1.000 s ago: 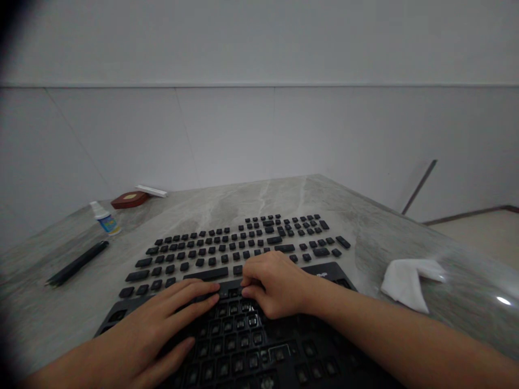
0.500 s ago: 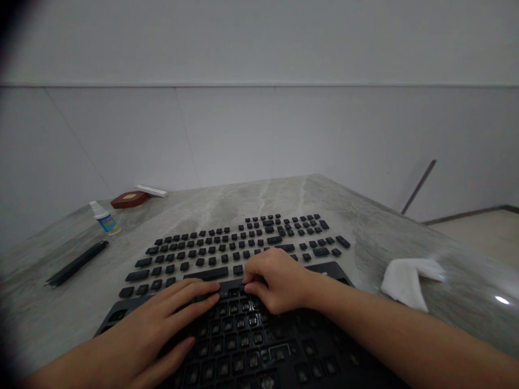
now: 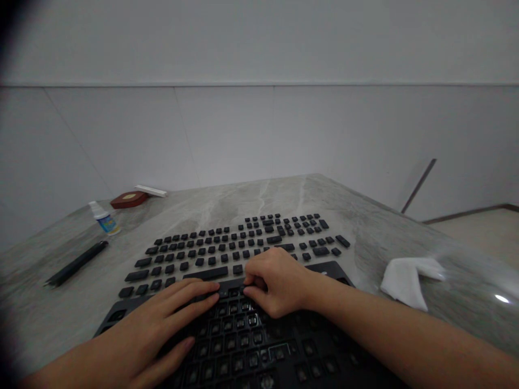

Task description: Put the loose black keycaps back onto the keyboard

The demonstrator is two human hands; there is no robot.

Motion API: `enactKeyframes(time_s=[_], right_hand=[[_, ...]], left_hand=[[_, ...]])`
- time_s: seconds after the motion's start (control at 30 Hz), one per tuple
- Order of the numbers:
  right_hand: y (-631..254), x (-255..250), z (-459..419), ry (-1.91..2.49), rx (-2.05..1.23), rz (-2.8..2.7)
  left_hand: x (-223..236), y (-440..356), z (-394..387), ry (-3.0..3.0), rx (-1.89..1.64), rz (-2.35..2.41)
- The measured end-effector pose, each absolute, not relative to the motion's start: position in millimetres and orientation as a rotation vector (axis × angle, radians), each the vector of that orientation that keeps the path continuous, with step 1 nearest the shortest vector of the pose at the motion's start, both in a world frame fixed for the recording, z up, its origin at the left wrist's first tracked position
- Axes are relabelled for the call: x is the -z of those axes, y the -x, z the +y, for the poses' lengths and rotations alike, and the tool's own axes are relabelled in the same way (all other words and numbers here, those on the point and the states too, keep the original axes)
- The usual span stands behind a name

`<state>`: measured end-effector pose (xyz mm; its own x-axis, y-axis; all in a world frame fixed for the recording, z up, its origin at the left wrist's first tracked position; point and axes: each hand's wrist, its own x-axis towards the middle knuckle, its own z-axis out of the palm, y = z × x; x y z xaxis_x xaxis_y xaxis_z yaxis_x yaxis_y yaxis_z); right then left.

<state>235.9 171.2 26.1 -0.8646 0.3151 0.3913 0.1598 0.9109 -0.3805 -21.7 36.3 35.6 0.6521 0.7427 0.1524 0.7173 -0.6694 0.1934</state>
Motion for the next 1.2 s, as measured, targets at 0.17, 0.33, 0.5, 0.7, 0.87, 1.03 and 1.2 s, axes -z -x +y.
enactKeyframes(time_s=[0.17, 0.33, 0.5, 0.7, 0.87, 1.03, 1.2], right_hand=[[-236.5, -25.9, 171.8, 0.369, -0.456, -2.61], [-236.7, -25.7, 171.9, 0.385, -0.456, -2.606], [-236.0, -24.6, 171.7, 0.345, -0.441, -2.599], [-236.1, -25.1, 170.9, 0.358, -0.442, -2.616], [-236.1, -26.7, 170.5, 0.398, -0.445, -2.642], [-235.5, -27.1, 170.1, 0.402, -0.437, -2.665], [-234.4, -29.0, 168.3, 0.42, -0.415, -2.655]], left_hand=[[-34.9, 21.7, 36.0, -2.772, -0.331, 1.229], [-34.2, 21.8, 37.0, -2.771, -0.308, 1.234], [-34.7, 22.0, 37.4, -2.753, -0.323, 1.224], [-34.7, 22.1, 36.6, -2.769, -0.291, 1.236], [-35.4, 21.6, 36.7, -2.801, -0.237, 1.238], [-35.2, 21.2, 37.7, -2.845, -0.25, 1.226], [-35.8, 21.6, 35.8, -2.871, -0.249, 1.23]])
